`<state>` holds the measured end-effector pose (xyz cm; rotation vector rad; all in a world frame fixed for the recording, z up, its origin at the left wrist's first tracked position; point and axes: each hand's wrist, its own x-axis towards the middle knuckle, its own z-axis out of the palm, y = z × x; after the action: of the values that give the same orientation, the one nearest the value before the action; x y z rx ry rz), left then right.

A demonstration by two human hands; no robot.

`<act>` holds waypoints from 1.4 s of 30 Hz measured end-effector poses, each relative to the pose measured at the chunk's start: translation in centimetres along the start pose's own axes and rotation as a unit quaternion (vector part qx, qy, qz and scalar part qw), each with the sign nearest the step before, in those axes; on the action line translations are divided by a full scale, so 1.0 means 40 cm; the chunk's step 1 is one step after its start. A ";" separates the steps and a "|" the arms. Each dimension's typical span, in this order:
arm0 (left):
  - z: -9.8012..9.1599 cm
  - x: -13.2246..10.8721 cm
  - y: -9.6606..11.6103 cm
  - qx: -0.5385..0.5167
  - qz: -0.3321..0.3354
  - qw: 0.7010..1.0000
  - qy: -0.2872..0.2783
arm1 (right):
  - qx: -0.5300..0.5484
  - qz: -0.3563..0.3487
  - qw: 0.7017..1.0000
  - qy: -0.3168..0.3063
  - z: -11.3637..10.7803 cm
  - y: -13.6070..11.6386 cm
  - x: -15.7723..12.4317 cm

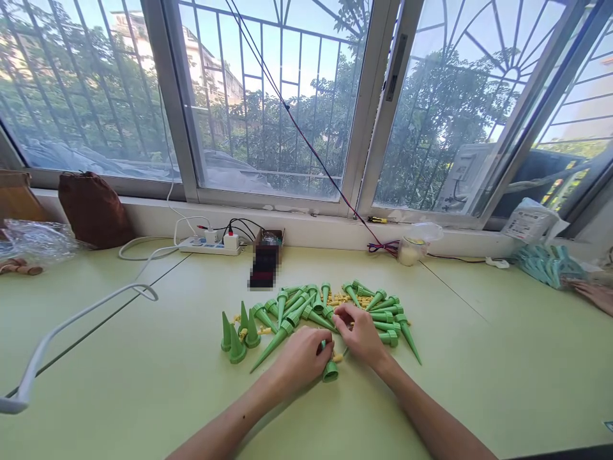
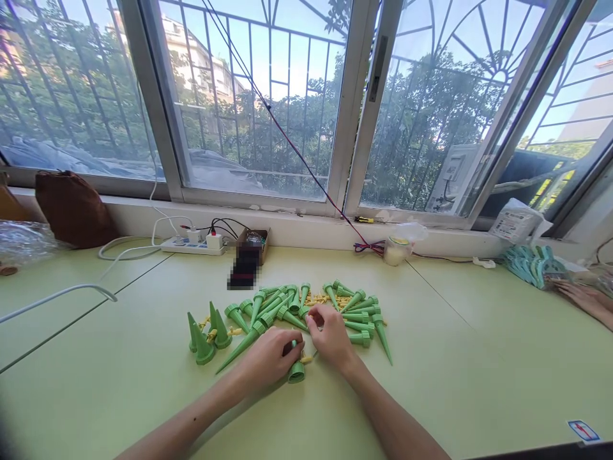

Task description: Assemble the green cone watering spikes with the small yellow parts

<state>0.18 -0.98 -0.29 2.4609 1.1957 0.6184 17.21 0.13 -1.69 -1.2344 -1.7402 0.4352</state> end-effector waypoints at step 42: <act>0.007 0.012 -0.009 -0.147 -0.003 0.987 0.069 | 0.089 0.007 0.996 -0.028 0.003 -0.023 -0.011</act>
<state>0.36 -0.43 -0.58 2.1962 1.0720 0.9078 16.63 -0.62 -1.30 -1.1156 -1.7005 0.6246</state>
